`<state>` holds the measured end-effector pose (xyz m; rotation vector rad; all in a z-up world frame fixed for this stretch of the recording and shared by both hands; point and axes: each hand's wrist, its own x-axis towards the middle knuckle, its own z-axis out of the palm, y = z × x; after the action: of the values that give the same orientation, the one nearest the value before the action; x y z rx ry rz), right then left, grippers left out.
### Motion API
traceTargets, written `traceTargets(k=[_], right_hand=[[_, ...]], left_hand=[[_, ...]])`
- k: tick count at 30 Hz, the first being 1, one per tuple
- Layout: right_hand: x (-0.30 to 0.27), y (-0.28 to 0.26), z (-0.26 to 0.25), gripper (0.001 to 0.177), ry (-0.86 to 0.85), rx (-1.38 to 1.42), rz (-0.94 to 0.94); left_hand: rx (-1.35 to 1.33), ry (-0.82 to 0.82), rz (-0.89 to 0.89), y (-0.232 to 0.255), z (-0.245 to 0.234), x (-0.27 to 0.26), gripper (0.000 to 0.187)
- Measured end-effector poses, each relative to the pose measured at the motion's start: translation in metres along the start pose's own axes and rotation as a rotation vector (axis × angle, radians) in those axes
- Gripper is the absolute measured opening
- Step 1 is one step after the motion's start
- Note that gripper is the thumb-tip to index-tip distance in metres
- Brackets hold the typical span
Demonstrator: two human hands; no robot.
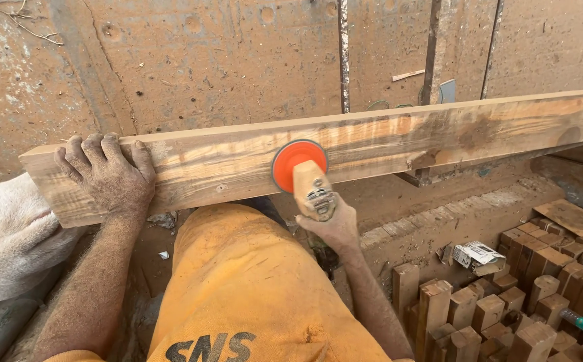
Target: The person sands a long wooden beam using a handheld power sander.
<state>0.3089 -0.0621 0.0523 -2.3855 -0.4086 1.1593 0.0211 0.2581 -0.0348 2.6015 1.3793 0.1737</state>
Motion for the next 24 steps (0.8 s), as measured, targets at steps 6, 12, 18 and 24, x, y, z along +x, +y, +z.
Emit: traceTargets(k=[6,12,18,24], right_hand=[[0.036,0.058,-0.122,0.054,0.28,0.406,0.436],[0.057,0.08,-0.161,0.054,0.444,0.806,0.387],[0.008,0.008,-0.031,0.064,0.198,0.386,0.435],[0.016,0.007,-0.038,0.073,0.007,0.047,0.29]], left_hand=[[0.05,0.019,0.017,-0.007,0.009,-0.004,0.032],[0.057,0.022,0.018,-0.006,0.008,-0.004,0.033],[0.024,0.021,0.006,-0.003,0.006,-0.004,0.035],[0.057,-0.012,-0.016,-0.004,0.009,-0.004,0.034]])
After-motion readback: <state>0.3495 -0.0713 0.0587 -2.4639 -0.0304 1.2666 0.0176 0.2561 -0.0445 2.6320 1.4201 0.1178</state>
